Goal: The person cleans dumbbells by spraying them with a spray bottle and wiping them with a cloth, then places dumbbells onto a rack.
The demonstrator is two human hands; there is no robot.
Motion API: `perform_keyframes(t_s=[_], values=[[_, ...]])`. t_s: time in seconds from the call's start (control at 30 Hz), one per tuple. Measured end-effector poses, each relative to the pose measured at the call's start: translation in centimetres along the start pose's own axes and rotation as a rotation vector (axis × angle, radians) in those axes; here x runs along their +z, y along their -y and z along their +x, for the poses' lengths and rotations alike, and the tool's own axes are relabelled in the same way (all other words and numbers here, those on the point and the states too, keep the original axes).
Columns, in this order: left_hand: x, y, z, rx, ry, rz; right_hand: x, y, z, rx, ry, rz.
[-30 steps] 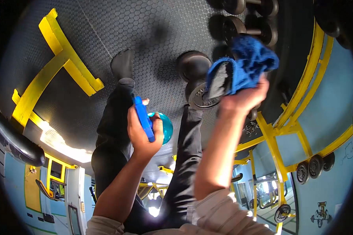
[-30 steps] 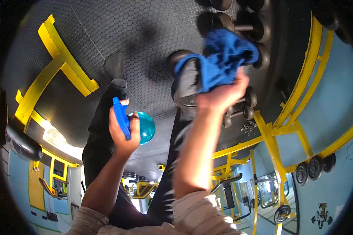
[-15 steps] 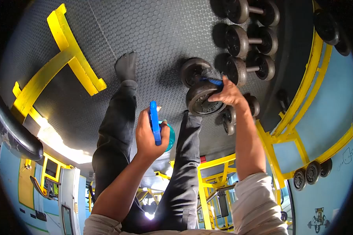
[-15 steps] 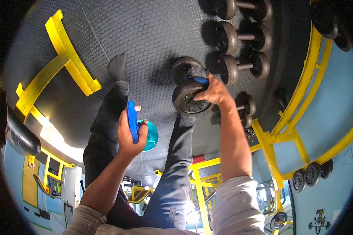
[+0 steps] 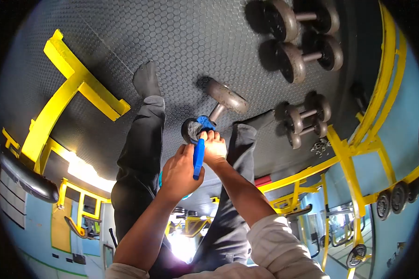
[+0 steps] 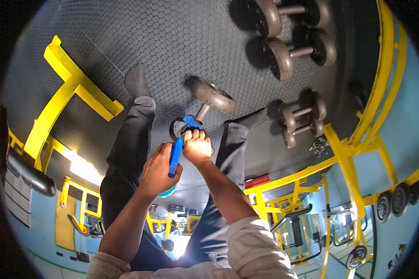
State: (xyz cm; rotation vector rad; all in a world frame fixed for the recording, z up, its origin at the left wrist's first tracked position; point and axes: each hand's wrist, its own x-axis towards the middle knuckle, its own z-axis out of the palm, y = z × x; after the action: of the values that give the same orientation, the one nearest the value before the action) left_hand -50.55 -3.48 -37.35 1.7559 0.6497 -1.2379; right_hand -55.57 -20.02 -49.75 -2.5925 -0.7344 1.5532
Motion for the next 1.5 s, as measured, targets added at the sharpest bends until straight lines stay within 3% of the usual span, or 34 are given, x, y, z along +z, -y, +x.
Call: perform_keyframes(t_s=[0.1, 0.23, 0.27, 0.37, 0.47, 0.53, 0.67, 0.73, 0.77, 0.87, 0.93, 1.0, 1.07, 1.1, 1.13, 1.2, 1.27, 1.33, 1.4, 1.47, 1.5], values=[[0.6, 0.8, -0.1, 0.008, -0.004, 0.073, 4.6, 1.2, 0.4, 0.052, -0.108, 0.01], [1.0, 1.8, -0.3, 0.044, -0.002, 0.115, 4.6, 1.3, 0.2, 0.185, 0.012, 0.279], [1.0, 2.0, -0.3, 0.068, -0.008, 0.11, 3.8, 1.2, 0.0, 0.351, -0.148, 0.41], [1.1, 2.9, -0.4, 0.124, -0.039, 0.157, 2.0, -0.8, 0.4, 0.555, -0.403, 0.458], [1.2, 3.1, -0.4, 0.17, -0.084, 0.192, 4.0, 0.2, 1.7, 0.415, -0.529, 0.372], [1.3, 3.5, -0.5, 0.159, -0.097, 0.196, 5.8, 1.4, 3.5, 0.497, -0.05, 0.573], [1.7, 3.5, -0.6, 0.092, -0.061, 0.205, 6.4, 2.3, 5.0, 0.55, 0.048, 0.466], [1.9, 3.4, -0.7, 0.088, -0.028, 0.171, 3.0, 0.4, 4.4, 0.467, 0.377, 0.593], [1.9, 3.4, -0.7, 0.098, -0.028, 0.167, 0.7, 0.1, 4.3, 0.444, 0.478, 0.503], [1.6, 3.5, -0.5, 0.131, -0.077, 0.146, -3.7, 1.2, 3.7, 0.396, 0.577, 0.381], [1.0, 3.0, -0.5, 0.103, -0.108, 0.137, -5.5, 2.4, 3.8, 0.382, 0.365, 0.462], [1.0, 3.6, -0.6, 0.124, -0.14, 0.122, -0.1, 3.8, 5.9, 0.367, 0.176, 0.374], [1.3, 4.1, -0.2, 0.165, -0.171, 0.115, 3.9, 4.8, 8.8, 0.275, 0.382, 0.273], [1.6, 4.6, -0.2, 0.221, -0.215, 0.102, 5.4, 6.0, 9.3, 0.297, 0.34, 0.193], [1.8, 5.0, -0.4, 0.266, -0.259, 0.085, 3.1, 6.3, 9.3, 0.284, 0.436, 0.203], [1.8, 4.8, -0.7, 0.249, -0.231, 0.107, 2.0, 5.3, 7.1, 0.234, 0.414, 0.278], [1.8, 4.6, -0.9, 0.206, -0.161, 0.118, -1.1, 2.4, 2.7, 0.281, 0.393, 0.387], [1.5, 4.5, -0.9, 0.213, -0.161, 0.105, -1.9, -1.5, 0.8, 0.511, 0.589, 0.399], [1.2, 4.3, -1.0, 0.217, -0.171, 0.091, 1.7, -5.6, -0.7, 0.598, 0.366, 0.357], [0.9, 3.8, -0.8, 0.172, -0.118, 0.082, 7.2, -9.1, 0.4, 0.443, 0.103, 0.351], [1.2, 4.0, -0.8, 0.174, -0.121, 0.08, 13.2, -11.3, 1.9, 0.193, 0.087, 0.263]])
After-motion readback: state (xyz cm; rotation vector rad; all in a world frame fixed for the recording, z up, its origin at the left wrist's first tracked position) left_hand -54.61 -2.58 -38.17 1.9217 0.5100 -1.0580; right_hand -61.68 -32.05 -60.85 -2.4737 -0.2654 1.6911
